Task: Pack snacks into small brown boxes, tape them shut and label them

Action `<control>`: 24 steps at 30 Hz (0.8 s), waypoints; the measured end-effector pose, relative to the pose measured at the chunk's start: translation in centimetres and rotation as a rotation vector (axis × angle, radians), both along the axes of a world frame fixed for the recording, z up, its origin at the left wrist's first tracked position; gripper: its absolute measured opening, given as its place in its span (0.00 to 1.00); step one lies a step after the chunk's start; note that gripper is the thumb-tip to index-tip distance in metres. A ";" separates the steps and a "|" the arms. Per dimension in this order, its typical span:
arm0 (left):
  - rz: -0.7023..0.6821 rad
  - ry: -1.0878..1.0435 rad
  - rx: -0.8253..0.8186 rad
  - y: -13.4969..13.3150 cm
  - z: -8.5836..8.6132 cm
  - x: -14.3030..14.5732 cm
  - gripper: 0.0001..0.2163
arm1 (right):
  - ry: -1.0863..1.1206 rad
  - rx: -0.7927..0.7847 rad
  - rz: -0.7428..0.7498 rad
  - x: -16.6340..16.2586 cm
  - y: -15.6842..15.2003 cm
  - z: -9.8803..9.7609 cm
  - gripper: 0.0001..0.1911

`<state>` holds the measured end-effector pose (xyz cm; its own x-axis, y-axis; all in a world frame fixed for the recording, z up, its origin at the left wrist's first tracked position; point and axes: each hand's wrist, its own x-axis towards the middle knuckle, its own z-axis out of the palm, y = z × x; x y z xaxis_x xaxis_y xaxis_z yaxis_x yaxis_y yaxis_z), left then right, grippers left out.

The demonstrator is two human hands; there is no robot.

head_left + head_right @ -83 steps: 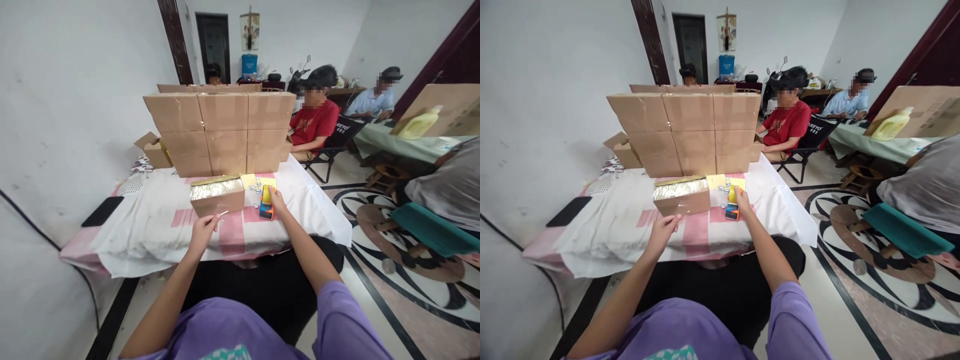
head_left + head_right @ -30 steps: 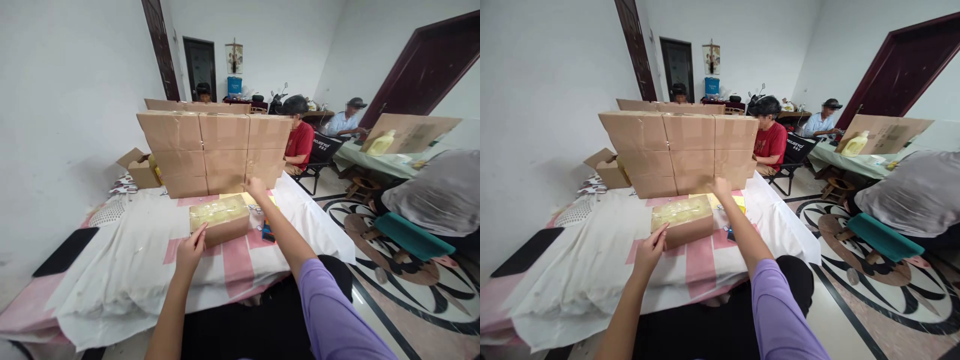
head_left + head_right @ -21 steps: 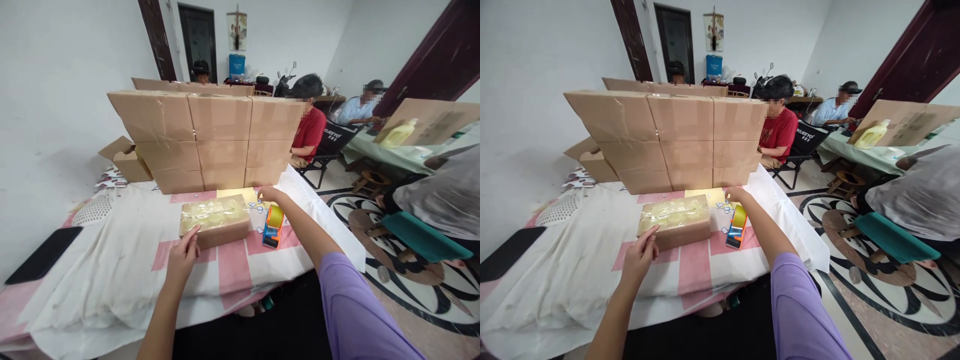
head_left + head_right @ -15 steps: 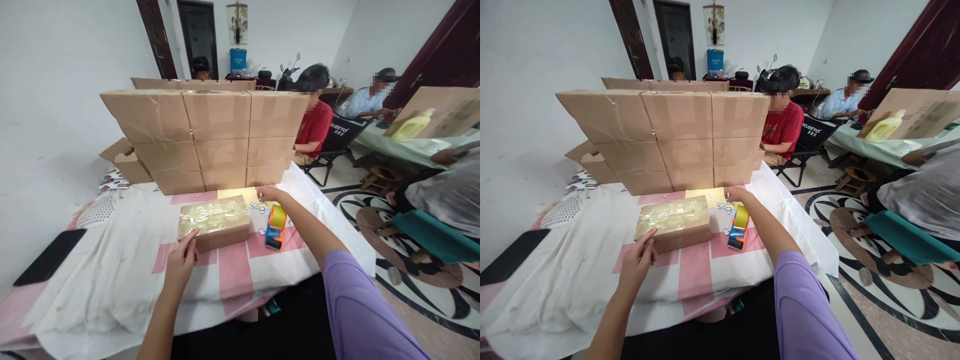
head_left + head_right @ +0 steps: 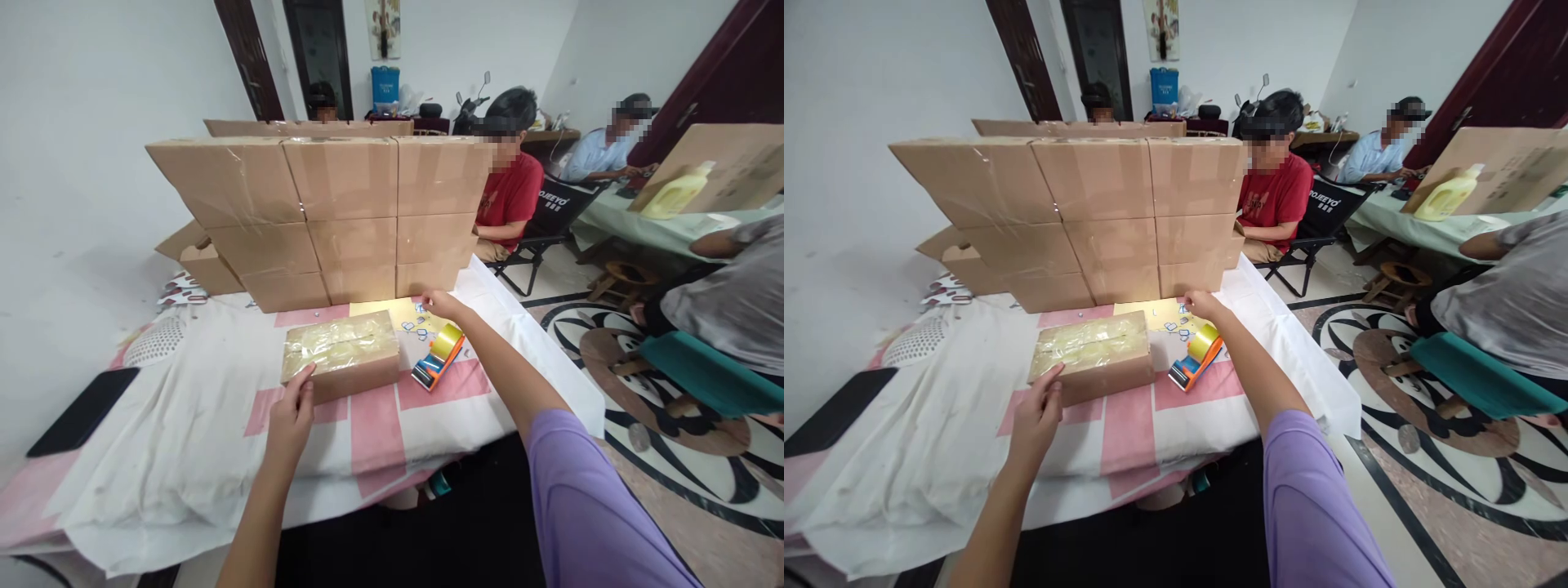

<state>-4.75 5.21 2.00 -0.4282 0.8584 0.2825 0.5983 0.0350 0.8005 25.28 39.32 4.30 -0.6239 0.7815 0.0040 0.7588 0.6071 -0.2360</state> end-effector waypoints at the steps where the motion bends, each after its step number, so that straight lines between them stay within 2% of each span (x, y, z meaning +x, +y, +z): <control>1: 0.002 0.001 -0.002 0.0 0.0 0.0 0.22 | 0.011 0.008 -0.021 0.3 -0.1 0.0 0.08; 6: 0.010 -0.007 -0.015 -0.1 0.3 0.3 0.23 | 0.063 0.027 -0.082 1.2 -1.1 0.0 0.07; 11: 0.004 -0.023 -0.025 0.1 0.0 0.1 0.23 | 0.105 0.011 -0.102 2.4 -2.5 0.3 0.10; 13: 0.002 0.032 -0.039 -0.3 0.7 0.2 0.23 | 0.126 0.007 -0.123 3.0 -2.9 0.4 0.10; 16: 0.079 0.279 -0.071 -1.3 3.6 1.7 0.20 | 0.177 0.012 -0.156 3.3 -3.1 0.4 0.10; 18: 0.115 0.422 -0.049 -1.0 6.8 4.0 0.19 | 0.220 0.019 -0.167 3.0 -3.0 0.5 0.09; 19: 0.058 0.434 -0.020 -0.1 8.6 5.5 0.19 | 0.242 0.023 -0.167 2.7 -2.9 0.6 0.09; 21: -0.117 0.519 -0.022 3.4 12.0 8.6 0.18 | 0.284 0.029 -0.159 2.1 -2.8 0.9 0.08; 24: -0.344 0.622 -0.192 12.3 15.5 12.5 0.16 | 0.336 0.046 -0.144 1.5 -2.8 1.8 0.08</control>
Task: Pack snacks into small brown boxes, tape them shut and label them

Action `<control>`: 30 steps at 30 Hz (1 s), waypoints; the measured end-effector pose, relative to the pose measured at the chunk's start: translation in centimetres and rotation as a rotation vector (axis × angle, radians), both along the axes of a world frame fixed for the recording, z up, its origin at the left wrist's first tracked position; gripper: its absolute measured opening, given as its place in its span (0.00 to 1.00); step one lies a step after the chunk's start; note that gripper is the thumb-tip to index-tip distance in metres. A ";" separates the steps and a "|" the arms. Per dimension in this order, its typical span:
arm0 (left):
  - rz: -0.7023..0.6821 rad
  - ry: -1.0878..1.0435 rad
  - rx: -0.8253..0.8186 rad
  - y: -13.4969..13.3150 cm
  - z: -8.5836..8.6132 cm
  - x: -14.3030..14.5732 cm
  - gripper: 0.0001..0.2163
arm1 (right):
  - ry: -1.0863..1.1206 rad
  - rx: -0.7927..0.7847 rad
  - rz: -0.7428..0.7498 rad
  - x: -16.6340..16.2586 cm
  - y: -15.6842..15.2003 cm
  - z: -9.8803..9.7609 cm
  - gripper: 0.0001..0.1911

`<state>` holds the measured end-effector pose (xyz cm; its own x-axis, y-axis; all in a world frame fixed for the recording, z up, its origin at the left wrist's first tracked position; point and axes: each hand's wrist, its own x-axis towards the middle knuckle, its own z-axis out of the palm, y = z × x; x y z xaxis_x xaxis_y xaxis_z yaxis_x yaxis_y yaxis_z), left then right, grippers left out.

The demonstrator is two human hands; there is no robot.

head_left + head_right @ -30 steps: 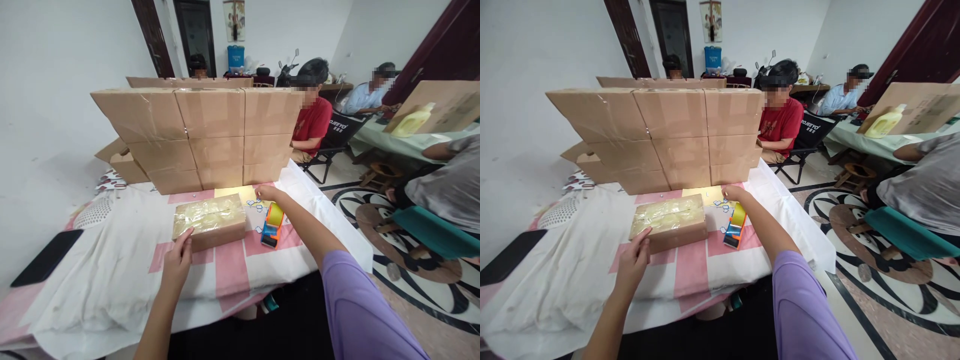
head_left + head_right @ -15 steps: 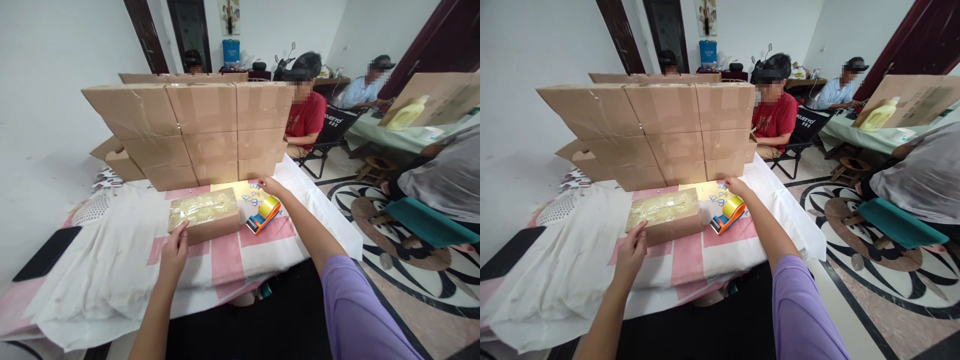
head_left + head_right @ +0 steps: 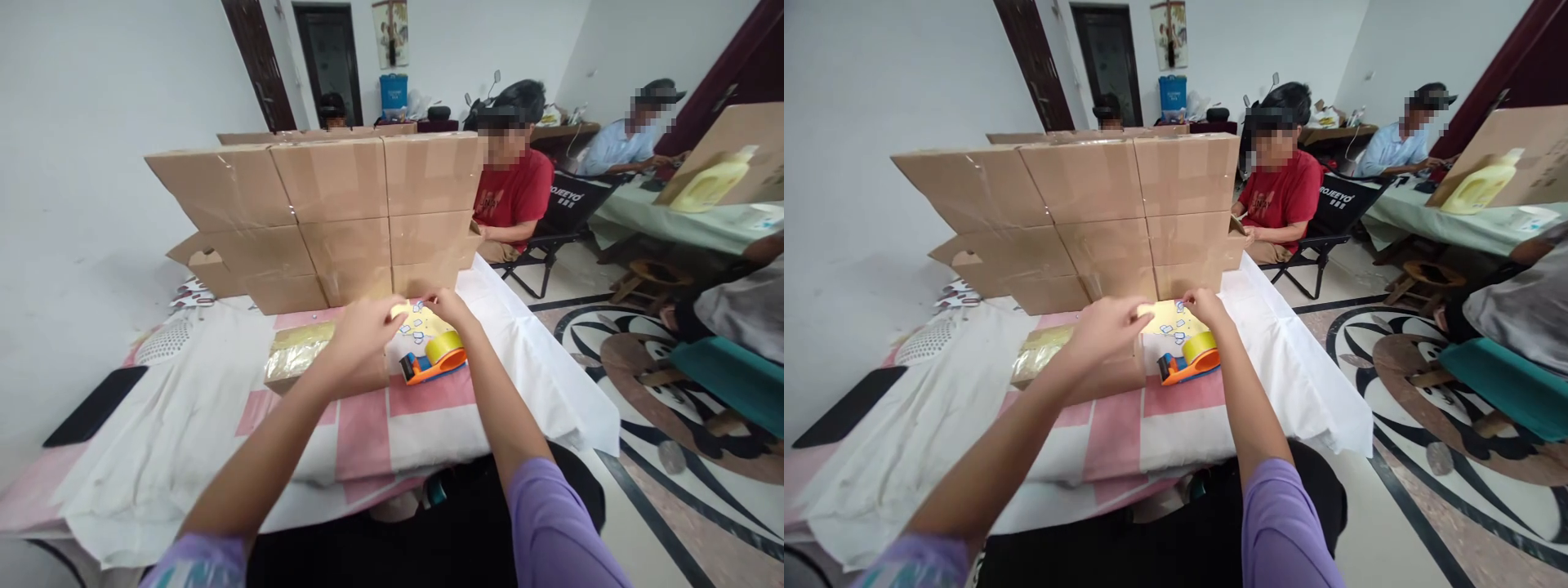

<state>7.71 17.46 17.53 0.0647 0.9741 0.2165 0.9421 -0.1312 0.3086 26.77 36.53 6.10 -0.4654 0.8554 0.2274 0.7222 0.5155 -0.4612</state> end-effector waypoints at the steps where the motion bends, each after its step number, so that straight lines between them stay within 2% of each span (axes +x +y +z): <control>1: -0.012 0.000 -0.100 3.3 0.5 0.9 0.17 | 0.015 0.010 0.002 0.0 0.0 0.4 0.09; 4: -0.051 -0.033 -0.358 11.5 0.4 3.0 0.20 | 0.055 0.040 0.006 0.4 -0.1 1.4 0.09; 6: -0.092 -0.055 -0.480 15.0 -0.6 3.8 0.18 | 0.077 0.055 0.006 0.9 -0.1 1.8 0.09; 8: -0.119 -0.076 -0.572 16.8 -1.8 4.3 0.15 | 0.091 0.062 0.009 1.5 0.1 2.0 0.10; 15: -0.186 -0.067 -0.723 19.0 -4.8 3.7 0.17 | 0.106 0.066 -0.074 4.0 0.6 0.5 0.11; 18: -0.173 0.019 -0.723 19.5 -5.6 4.1 0.16 | 0.138 0.062 -0.080 4.8 0.6 0.0 0.10; 24: -0.126 0.299 -0.683 19.8 -7.4 6.1 0.14 | 0.245 0.064 0.009 4.9 0.7 0.0 0.10; 27: -0.121 0.390 -0.665 19.7 -7.9 6.2 0.12 | 0.288 0.067 0.027 4.1 0.7 0.2 0.09; 30: -0.140 0.409 -0.618 19.9 -7.4 5.9 0.14 | 0.286 0.062 0.033 3.2 0.5 0.7 0.09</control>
